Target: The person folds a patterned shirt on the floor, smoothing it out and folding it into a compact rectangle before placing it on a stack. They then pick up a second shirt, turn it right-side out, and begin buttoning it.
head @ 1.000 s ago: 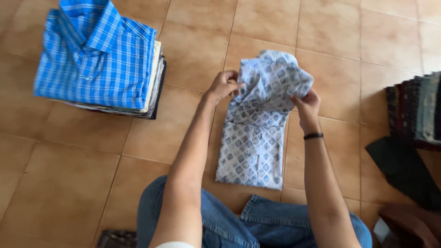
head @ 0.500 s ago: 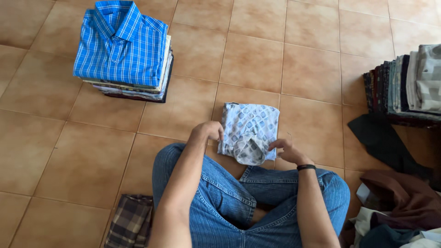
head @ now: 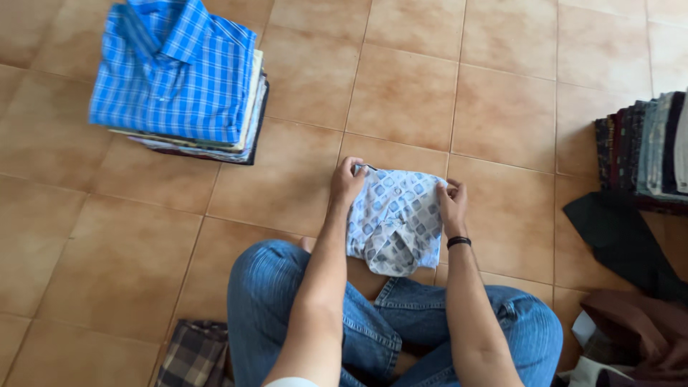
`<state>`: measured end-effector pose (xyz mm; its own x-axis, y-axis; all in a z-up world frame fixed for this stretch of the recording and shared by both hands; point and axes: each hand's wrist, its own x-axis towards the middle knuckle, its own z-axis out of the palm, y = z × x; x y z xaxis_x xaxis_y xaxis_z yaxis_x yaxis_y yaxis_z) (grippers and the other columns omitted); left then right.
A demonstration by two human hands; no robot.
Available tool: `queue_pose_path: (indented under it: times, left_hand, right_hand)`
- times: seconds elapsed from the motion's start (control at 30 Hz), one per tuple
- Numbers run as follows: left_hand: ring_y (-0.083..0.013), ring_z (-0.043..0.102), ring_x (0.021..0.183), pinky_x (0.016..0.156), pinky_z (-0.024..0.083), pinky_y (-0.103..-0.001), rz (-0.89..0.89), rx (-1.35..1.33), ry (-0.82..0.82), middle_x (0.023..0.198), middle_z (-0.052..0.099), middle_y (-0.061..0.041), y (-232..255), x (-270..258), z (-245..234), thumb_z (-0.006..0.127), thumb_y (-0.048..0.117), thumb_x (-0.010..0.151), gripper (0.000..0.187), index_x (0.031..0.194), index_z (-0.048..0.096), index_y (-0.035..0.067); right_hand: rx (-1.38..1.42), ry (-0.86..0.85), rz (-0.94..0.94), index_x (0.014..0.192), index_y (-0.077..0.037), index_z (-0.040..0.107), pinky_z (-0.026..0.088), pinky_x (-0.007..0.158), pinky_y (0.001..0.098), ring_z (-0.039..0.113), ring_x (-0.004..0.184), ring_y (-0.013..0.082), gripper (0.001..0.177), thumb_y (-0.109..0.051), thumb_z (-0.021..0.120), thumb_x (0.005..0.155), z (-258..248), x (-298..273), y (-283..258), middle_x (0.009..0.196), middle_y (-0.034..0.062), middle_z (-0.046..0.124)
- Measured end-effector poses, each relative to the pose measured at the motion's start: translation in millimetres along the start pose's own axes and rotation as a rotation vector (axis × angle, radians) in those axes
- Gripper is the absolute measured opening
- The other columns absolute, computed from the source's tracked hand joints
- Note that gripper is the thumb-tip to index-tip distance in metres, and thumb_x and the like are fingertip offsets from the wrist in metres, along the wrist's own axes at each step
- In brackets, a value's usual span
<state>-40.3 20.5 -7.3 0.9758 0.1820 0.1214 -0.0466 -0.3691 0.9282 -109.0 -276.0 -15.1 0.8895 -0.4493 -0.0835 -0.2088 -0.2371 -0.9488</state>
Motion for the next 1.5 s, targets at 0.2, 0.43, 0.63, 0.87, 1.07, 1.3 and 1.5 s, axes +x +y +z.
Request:
queue_pose_path:
  times: [0.2, 0.43, 0.63, 0.87, 1.07, 1.3, 1.5]
  left_hand:
    - [-0.0287, 0.071, 0.073, 0.066, 0.054, -0.041, -0.03, -0.038, 0.102, 0.081, 0.072, -0.01, 7.4, 2.9, 9.8, 0.073, 0.025, 0.094, 0.017, 0.097, 0.071, 0.008]
    - [-0.0358, 0.069, 0.081, 0.068, 0.053, -0.046, 0.108, 0.185, 0.164, 0.087, 0.07, -0.013, 25.0, 5.1, 9.9, 0.072, 0.02, 0.095, 0.027, 0.119, 0.062, 0.01]
    - [-0.0314, 0.07, 0.09, 0.08, 0.055, -0.044, 0.012, 0.025, 0.177, 0.098, 0.069, -0.01, 22.0, 0.2, 1.7, 0.079, 0.023, 0.089, 0.07, 0.144, 0.04, 0.005]
    - [-0.0358, 0.063, 0.113, 0.094, 0.053, -0.045, -0.064, 0.118, -0.006, 0.13, 0.058, -0.024, -0.9, -35.7, -14.0, 0.086, 0.027, 0.073, 0.094, 0.146, 0.034, 0.0]
    - [-0.0427, 0.061, 0.125, 0.106, 0.05, -0.046, -0.29, 0.551, -0.435, 0.134, 0.061, -0.031, -5.5, -71.7, -30.4, 0.07, 0.019, 0.08, 0.081, 0.152, 0.037, -0.002]
    - [-0.0397, 0.062, 0.125, 0.105, 0.051, -0.047, -0.375, 0.48, -0.391, 0.136, 0.064, -0.023, 26.2, -75.9, -54.7, 0.064, 0.016, 0.08, 0.071, 0.148, 0.045, 0.007]
    - [-0.0376, 0.06, 0.126, 0.102, 0.051, -0.048, -0.34, 0.662, -0.461, 0.138, 0.06, -0.023, 19.2, -82.8, -52.2, 0.065, 0.018, 0.085, 0.076, 0.155, 0.035, 0.004]
  right_hand:
    - [-0.288, 0.151, -0.146, 0.126, -0.006, 0.062, 0.049, 0.066, 0.037, 0.058, 0.075, 0.0202, 0.029, -0.018, 0.068, 0.101, 20.0, 0.7, -18.8, 0.085, 0.0094, 0.063]
    - [-0.731, 0.27, -0.57, 0.125, -0.01, 0.059, 0.05, 0.068, 0.046, 0.067, 0.085, 0.0376, 0.024, -0.015, 0.066, 0.103, 26.5, -23.0, -58.9, 0.097, 0.0184, 0.071]
    - [-0.261, -0.126, 0.103, 0.129, -0.006, 0.057, 0.048, 0.056, 0.0361, 0.064, 0.062, 0.021, 0.04, -0.03, 0.072, 0.101, -16.8, -11.9, -56.1, 0.084, 0.0164, 0.067]
    - [-0.219, -0.213, 0.064, 0.131, 0.0, 0.047, 0.054, 0.052, 0.0336, 0.072, 0.063, 0.0201, 0.067, -0.028, 0.082, 0.081, -48.4, -53.2, -39.8, 0.093, 0.0059, 0.064]
    - [-0.455, -0.341, 0.086, 0.114, 0.005, 0.063, 0.058, 0.064, 0.0341, 0.073, 0.076, 0.0218, 0.05, -0.027, 0.087, 0.083, -51.4, -81.0, -14.4, 0.09, 0.0152, 0.073]
    - [-0.399, -0.222, 0.068, 0.111, 0.003, 0.065, 0.05, 0.058, 0.0337, 0.067, 0.067, 0.0185, 0.047, -0.02, 0.088, 0.077, -56.3, -99.0, -25.1, 0.076, 0.0125, 0.071]
    - [-0.494, -0.338, 0.219, 0.117, 0.001, 0.061, 0.054, 0.06, 0.0354, 0.072, 0.07, 0.0212, 0.053, -0.018, 0.088, 0.076, -50.2, -106.2, -29.5, 0.079, 0.013, 0.074]
